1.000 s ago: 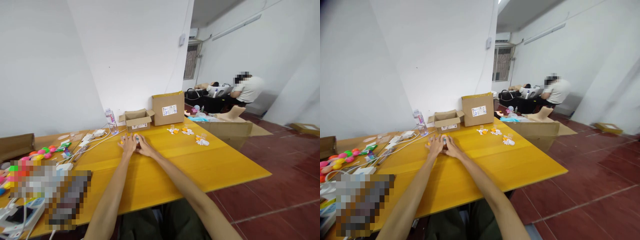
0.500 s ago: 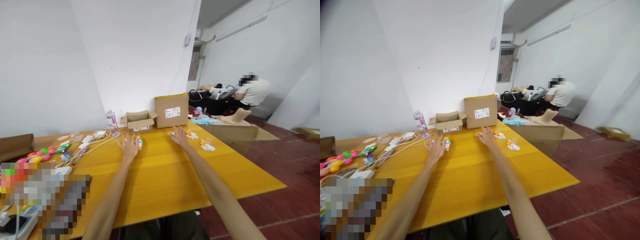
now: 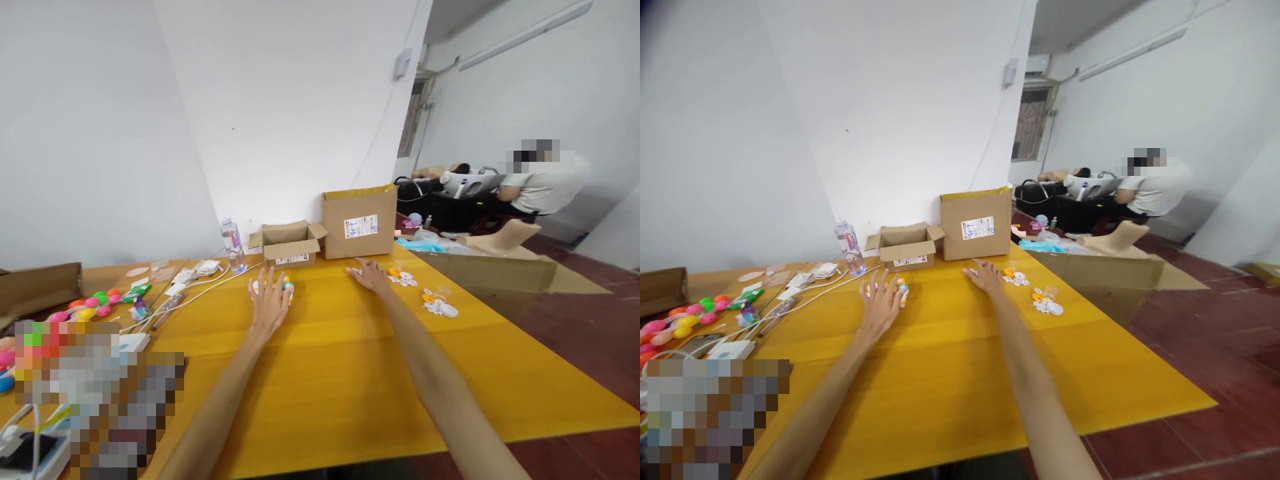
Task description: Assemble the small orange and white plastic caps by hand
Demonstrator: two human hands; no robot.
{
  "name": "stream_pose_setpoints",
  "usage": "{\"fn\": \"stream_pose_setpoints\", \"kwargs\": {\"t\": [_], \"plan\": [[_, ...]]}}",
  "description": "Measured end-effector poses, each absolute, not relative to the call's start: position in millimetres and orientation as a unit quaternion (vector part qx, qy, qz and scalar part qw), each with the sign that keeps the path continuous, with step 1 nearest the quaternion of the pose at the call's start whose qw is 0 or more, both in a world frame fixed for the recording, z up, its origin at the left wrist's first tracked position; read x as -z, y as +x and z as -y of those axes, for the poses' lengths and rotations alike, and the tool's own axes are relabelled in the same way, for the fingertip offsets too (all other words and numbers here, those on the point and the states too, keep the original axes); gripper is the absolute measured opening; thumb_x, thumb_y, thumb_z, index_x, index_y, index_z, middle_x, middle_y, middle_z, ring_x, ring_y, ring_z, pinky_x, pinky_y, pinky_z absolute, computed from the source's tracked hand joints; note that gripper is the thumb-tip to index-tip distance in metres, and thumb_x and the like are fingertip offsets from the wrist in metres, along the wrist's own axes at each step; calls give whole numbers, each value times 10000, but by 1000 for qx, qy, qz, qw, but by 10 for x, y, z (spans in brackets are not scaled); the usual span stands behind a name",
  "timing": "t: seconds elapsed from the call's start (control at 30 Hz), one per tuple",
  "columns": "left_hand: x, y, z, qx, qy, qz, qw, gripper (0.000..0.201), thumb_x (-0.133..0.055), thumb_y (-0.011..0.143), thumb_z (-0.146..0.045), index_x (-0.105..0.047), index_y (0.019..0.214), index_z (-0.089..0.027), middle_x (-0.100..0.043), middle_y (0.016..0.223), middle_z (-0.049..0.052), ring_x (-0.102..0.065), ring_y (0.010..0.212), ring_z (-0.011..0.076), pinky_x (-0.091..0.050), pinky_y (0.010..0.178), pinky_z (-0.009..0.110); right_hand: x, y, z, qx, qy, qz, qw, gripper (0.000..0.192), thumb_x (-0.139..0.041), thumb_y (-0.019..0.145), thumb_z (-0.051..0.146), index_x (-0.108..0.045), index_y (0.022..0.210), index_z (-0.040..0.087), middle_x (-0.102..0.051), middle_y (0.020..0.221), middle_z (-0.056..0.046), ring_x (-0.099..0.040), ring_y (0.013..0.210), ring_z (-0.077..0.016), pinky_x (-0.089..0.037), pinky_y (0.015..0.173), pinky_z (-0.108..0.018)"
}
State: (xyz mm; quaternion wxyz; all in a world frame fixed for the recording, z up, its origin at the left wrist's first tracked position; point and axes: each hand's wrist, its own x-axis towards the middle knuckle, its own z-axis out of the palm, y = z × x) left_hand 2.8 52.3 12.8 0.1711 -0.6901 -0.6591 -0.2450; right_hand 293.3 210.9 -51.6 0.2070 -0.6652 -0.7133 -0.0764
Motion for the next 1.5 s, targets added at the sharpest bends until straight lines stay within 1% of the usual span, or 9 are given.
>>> {"fn": "stream_pose_setpoints", "kwargs": {"t": [0.13, 0.23, 0.57, 0.77, 0.93, 1.07, 1.23, 1.37, 1.5], "plan": [[-67, 15, -435, 248, -719, 623, 182, 428, -359, 951, -369, -540, 1329, -280, -494, 1442, 90, -299, 1416, 301, -194, 1142, 555, 424, 2903, -1994, 65, -671, 710, 204, 435, -416, 938, 487, -611, 1233, 233, -591, 1230, -159, -538, 1128, -299, -369, 981, -442], [-46, 31, -395, 246, -736, 602, 188, 410, -361, 954, -357, -561, 1302, -272, -506, 1431, 93, -309, 1413, 295, -207, 1142, 533, 356, 2904, -1907, 72, -645, 733, 202, 364, -430, 948, 400, -650, 1169, 212, -608, 1220, -156, -541, 1135, -289, -386, 987, -422], [71, 18, -275, 233, -768, 561, 201, 375, -415, 942, -365, -585, 1267, -285, -509, 1430, 74, -331, 1403, 284, -194, 1167, 505, 287, 2788, -1561, 18, -576, 791, 206, 372, -367, 969, 319, -629, 1214, 220, -561, 1327, -126, -516, 1224, -260, -382, 1047, -404], [116, -27, -114, 199, -799, 536, 187, 380, -392, 950, -363, -596, 1257, -271, -506, 1431, 89, -334, 1405, 275, -264, 1142, 492, 300, 2631, -1158, -41, -492, 841, 222, 415, -332, 976, 392, -601, 1261, 254, -583, 1302, -103, -489, 1268, -257, -368, 1077, -442], [149, -52, 10, 219, -820, 495, 184, 385, -369, 961, -372, -591, 1258, -267, -526, 1407, 95, -352, 1394, 267, -321, 1109, 477, 284, 2430, -838, -80, -445, 860, 238, 382, -377, 966, 386, -604, 1249, 265, -562, 1327, -97, -483, 1272, -252, -352, 1094, -471], [191, -31, 46, 222, -844, 468, 136, 410, -355, 968, -378, -526, 1326, -278, -508, 1418, 82, -349, 1388, 248, -322, 1112, 460, 248, 2231, -570, -100, -392, 883, 239, 350, -429, 957, 354, -606, 1242, 252, -563, 1307, -104, -490, 1246, -248, -359, 1084, -471], [245, 13, 36, 247, -864, 436, 44, 530, -401, 953, -398, -330, 1461, -264, -425, 1476, 101, -365, 1377, 238, -322, 1124, 430, 232, 1987, -290, -112, -330, 904, 247, 311, -475, 936, 264, -606, 1218, 250, -579, 1251, -104, -494, 1200, -244, -375, 1059, -461], [264, -17, 12, 277, -863, 421, -25, 659, -445, 928, -457, -193, 1508, -273, -330, 1533, 115, -332, 1402, 265, -313, 1133, 434, 221, 1839, -185, -112, -291, 922, 232, 305, -504, 901, 205, -617, 1184, 226, -553, 1262, -122, -474, 1204, -255, -374, 1054, -463], [252, -89, -21, 302, -848, 426, -87, 717, -466, 908, -512, -159, 1513, -278, -272, 1558, 110, -280, 1432, 275, -294, 1149, 433, 187, 1744, -175, -132, -304, 918, 218, 241, -520, 895, 217, -664, 1088, 215, -573, 1176, -116, -512, 1131, -253, -414, 1012, -455]]}}
